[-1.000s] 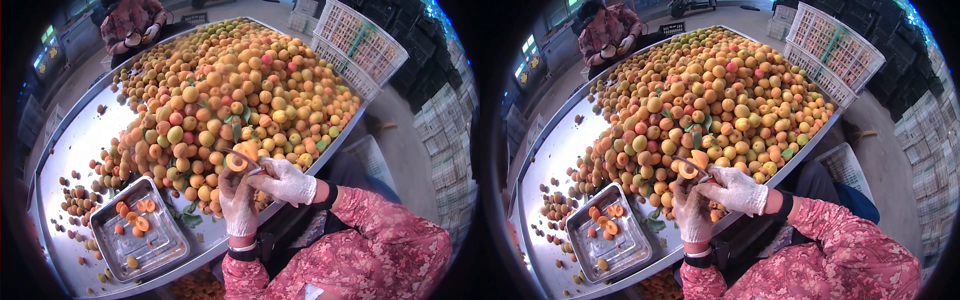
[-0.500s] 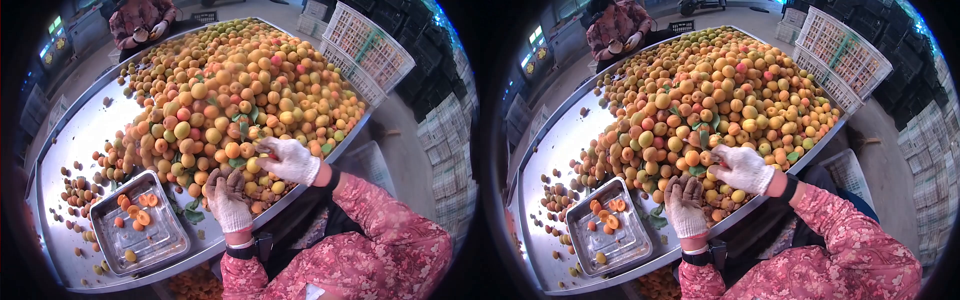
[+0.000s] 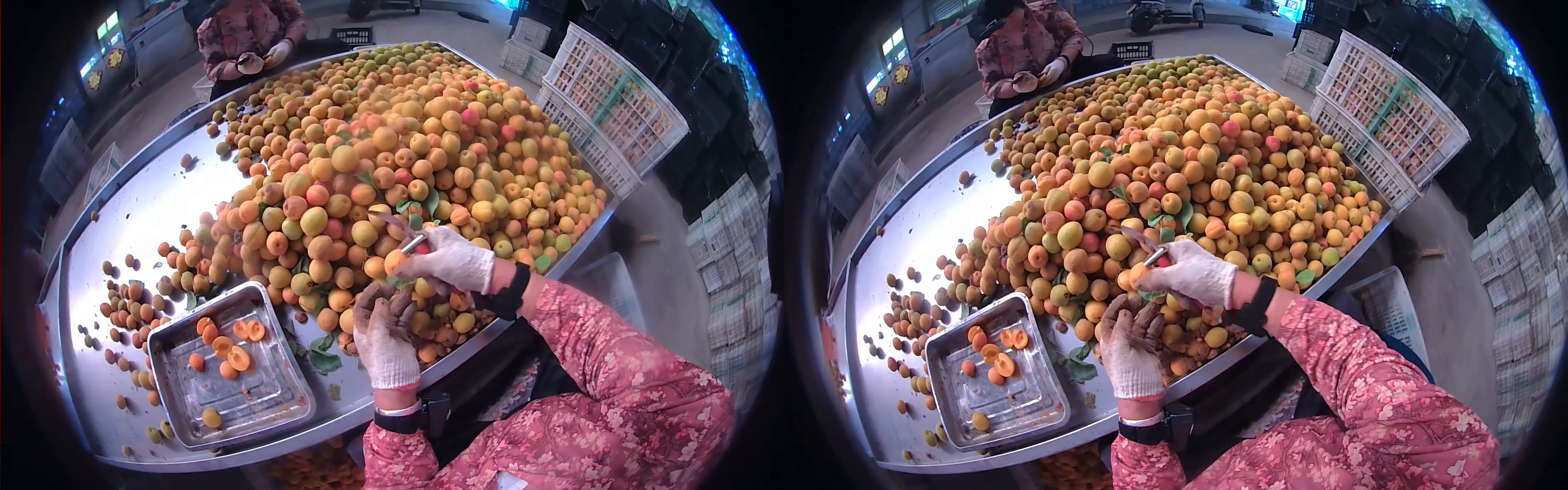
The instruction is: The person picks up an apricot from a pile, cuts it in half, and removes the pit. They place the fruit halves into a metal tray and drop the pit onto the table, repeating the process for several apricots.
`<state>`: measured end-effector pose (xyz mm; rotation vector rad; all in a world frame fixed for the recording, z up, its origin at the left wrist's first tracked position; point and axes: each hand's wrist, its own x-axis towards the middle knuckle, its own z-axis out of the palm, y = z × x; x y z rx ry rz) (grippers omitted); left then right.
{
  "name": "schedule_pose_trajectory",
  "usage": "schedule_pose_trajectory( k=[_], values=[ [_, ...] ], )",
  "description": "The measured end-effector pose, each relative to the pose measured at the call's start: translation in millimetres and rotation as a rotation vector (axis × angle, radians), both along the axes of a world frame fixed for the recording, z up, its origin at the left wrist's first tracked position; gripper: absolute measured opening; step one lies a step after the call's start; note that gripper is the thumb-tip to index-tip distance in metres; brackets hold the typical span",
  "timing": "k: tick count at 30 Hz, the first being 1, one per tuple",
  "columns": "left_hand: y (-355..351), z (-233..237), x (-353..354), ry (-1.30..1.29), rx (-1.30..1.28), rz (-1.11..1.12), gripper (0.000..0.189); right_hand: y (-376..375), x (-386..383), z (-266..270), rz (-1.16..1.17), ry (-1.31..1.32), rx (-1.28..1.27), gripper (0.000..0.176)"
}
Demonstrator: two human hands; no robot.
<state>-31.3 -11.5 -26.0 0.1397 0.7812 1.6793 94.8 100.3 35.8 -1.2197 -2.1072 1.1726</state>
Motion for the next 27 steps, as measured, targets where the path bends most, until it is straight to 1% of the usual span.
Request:
schedule_pose_trajectory(
  k=[2, 3, 4, 5, 6, 8, 10, 11, 12, 14, 15, 16, 18, 19, 21, 22, 24, 25, 26, 27],
  values=[
    [-1, 12, 2, 0.052, 0.09, -0.041, 0.039, -11, 9, 12, -0.038, 0.239, -0.634, 0.033],
    [-2, 21, 4, 0.049, 0.089, -0.041, 0.039, -20, 8, 8, -0.052, 0.375, -0.691, 0.028],
    [-3, 31, 7, 0.266, 0.129, -0.069, 0.042, -24, 10, 8, -0.052, 0.372, -0.693, 0.028],
    [-5, 35, 9, 0.485, 0.166, -0.096, 0.045, -29, 13, 10, -0.066, 0.443, -0.834, 0.028],
    [-6, 33, 8, 0.484, 0.163, -0.095, 0.045, -34, 13, 13, -0.078, 0.515, -0.976, 0.027],
    [-5, 24, 5, 0.446, 0.243, -0.203, 0.047, -39, 14, 16, -0.074, 0.525, -0.966, 0.028],
    [-6, 25, 7, 0.393, 0.271, -0.192, 0.046, -42, 17, 20, -0.106, 0.443, -0.928, 0.028],
    [-7, 28, 7, 0.391, 0.242, -0.195, 0.044, -42, 21, 21, -0.104, 0.361, -0.86, 0.027],
    [-7, 29, 7, 0.389, 0.213, -0.197, 0.043, -43, 21, 23, -0.109, 0.361, -0.859, 0.027],
    [-5, 29, 10, 0.363, 0.189, -0.183, 0.042, -48, 17, 29, -0.094, 0.191, -0.637, 0.027],
    [-5, 29, 11, 0.338, 0.164, -0.167, 0.04, -50, 16, 35, -0.097, 0.197, -0.609, 0.027],
    [-5, 30, 10, 0.338, 0.162, -0.169, 0.04, -49, 16, 35, -0.098, 0.197, -0.611, 0.027],
    [-8, 35, 9, 0.49, 0.138, -0.188, 0.037, -46, 19, 35, -0.046, 0.171, -0.667, 0.032],
    [-8, 31, 9, 0.49, 0.137, -0.189, 0.037, -47, 21, 34, -0.047, 0.171, -0.668, 0.032],
    [-6, 17, 12, 0.212, 0.208, -0.125, 0.036, -48, 22, 30, 0.015, 0.193, -0.675, 0.04],
    [-5, 8, 12, 0.21, 0.204, -0.124, 0.036, -50, 22, 31, 0.016, 0.191, -0.678, 0.04],
    [-3, -5, 10, -0.059, 0.142, -0.157, 0.036, -54, 21, 35, 0.009, 0.194, -0.731, 0.049],
    [-3, -5, 11, -0.059, 0.139, -0.153, 0.036, -55, 20, 33, -0.009, 0.169, -0.699, 0.044],
    [-2, -4, 13, -0.152, 0.108, -0.114, 0.038, -56, 19, 32, -0.004, 0.168, -0.702, 0.044],
    [-2, -3, 13, -0.243, 0.077, -0.074, 0.039, -57, 18, 31, -0.052, 0.157, -0.636, 0.039]
  ],
)
